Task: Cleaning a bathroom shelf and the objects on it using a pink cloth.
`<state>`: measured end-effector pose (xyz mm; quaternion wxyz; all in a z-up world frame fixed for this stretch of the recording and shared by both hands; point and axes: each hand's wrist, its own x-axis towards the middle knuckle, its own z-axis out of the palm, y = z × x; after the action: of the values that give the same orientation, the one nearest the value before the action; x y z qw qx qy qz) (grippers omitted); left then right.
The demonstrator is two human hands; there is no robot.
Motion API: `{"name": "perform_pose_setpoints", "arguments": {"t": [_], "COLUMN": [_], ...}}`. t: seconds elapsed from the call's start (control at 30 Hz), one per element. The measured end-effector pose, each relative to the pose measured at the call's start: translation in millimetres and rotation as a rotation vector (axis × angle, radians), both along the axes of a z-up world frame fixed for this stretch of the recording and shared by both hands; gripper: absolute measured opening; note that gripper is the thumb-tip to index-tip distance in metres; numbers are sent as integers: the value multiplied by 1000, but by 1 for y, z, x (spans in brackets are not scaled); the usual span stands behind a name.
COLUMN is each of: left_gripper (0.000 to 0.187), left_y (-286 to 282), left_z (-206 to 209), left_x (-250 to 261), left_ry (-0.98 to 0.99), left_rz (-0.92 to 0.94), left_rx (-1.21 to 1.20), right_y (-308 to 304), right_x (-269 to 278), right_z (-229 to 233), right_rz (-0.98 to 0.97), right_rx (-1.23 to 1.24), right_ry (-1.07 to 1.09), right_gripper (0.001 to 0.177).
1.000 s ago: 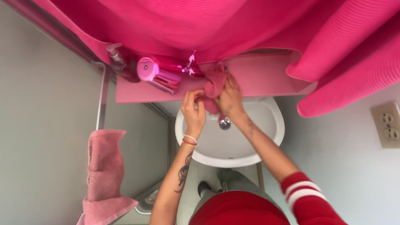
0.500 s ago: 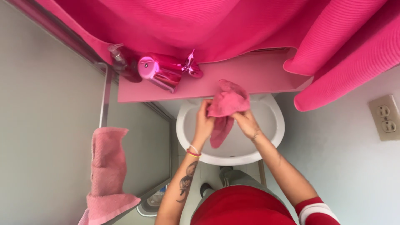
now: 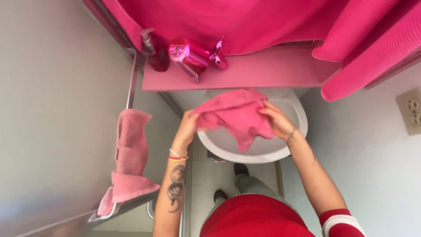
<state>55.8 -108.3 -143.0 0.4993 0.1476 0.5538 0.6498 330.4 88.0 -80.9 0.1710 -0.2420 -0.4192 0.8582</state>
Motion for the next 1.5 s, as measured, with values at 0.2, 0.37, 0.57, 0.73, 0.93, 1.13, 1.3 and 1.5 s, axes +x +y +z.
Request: {"name": "perform_pose_setpoints", "arguments": {"t": [0.2, 0.37, 0.57, 0.73, 0.93, 1.13, 1.3, 1.5], "left_gripper": [78, 58, 36, 41, 44, 31, 32, 30], "left_y": [-45, -71, -103, -123, -141, -140, -139, -148], "left_z": [49, 19, 26, 44, 80, 69, 2, 79], "left_x": [68, 143, 105, 67, 64, 67, 28, 19], "left_ry": [-723, -582, 233, 224, 347, 386, 182, 428], "left_rz": [314, 8, 60, 32, -21, 81, 369, 297], "left_rx": [312, 658, 154, 80, 239, 408, 305, 367], "right_y": [-41, -61, -104, -111, -113, -121, -77, -71], "right_x": [10, 9, 0, 5, 16, 8, 27, 24], "right_z": [18, -62, -35, -51, -67, -50, -129, -32], "right_rz": [102, 26, -359, -418, -198, -439, 27, -225], "right_rx": [-206, -454, -208, -130, 808, -74, -67, 231], "right_ry": [194, 441, 187, 78, -55, 0, -117, 73], "right_gripper": [64, 41, 45, 64, 56, 91, 85, 96]}}
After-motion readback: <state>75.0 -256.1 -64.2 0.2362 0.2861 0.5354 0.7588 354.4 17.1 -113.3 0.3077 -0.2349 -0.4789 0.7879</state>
